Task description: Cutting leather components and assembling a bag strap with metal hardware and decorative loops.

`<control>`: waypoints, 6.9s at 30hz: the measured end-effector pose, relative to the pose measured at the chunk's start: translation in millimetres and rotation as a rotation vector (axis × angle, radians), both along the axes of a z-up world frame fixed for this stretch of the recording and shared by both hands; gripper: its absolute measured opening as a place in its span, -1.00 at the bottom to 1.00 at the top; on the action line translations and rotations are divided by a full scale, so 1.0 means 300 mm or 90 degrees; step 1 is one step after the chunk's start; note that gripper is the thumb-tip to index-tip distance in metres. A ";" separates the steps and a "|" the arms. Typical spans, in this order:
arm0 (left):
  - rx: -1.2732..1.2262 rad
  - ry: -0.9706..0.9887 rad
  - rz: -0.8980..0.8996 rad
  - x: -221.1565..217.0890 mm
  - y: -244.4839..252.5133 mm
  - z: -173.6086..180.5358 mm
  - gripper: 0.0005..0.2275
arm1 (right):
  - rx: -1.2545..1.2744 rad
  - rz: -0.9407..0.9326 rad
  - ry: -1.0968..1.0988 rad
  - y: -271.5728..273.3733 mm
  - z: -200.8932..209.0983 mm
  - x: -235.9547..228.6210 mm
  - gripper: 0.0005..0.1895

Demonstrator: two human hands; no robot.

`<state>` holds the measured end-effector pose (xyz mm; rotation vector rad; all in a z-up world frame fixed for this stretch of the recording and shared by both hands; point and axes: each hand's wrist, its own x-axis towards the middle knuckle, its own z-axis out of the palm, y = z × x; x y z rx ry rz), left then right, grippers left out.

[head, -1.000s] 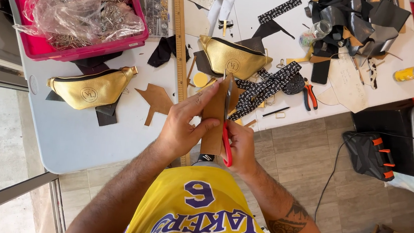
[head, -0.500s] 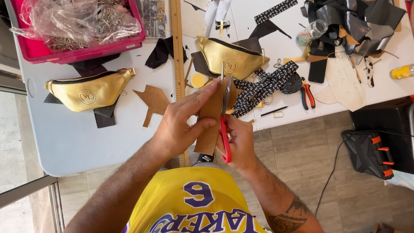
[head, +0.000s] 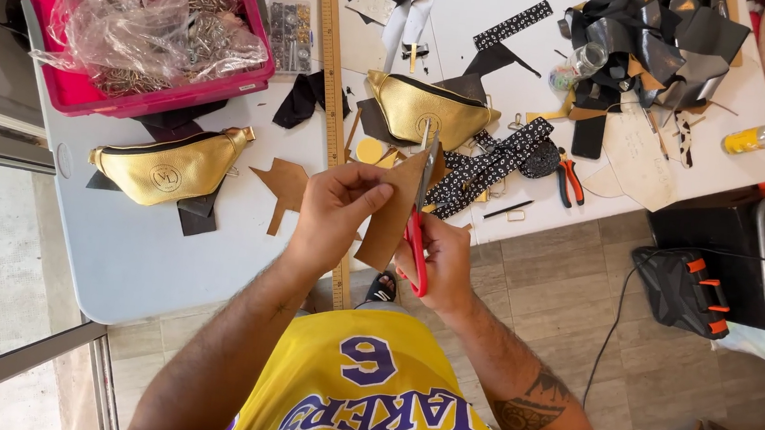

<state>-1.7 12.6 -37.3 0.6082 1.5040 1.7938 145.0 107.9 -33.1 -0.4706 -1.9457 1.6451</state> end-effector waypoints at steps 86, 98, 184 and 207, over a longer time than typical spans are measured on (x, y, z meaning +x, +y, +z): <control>-0.071 0.313 -0.218 -0.101 -0.078 0.020 -0.82 | 0.166 0.193 -0.101 0.074 -0.171 0.081 -0.79; -0.060 0.311 -0.220 -0.126 -0.053 -0.008 -0.82 | 0.141 0.202 -0.108 0.094 -0.120 0.013 -0.75; -0.185 0.311 -0.202 0.522 0.139 -0.624 -0.85 | -0.707 -0.002 -0.037 0.148 -0.857 0.652 -0.67; -0.771 0.417 -0.015 0.257 0.642 -0.712 -0.57 | -0.297 0.234 -0.578 1.023 -0.508 0.748 -0.63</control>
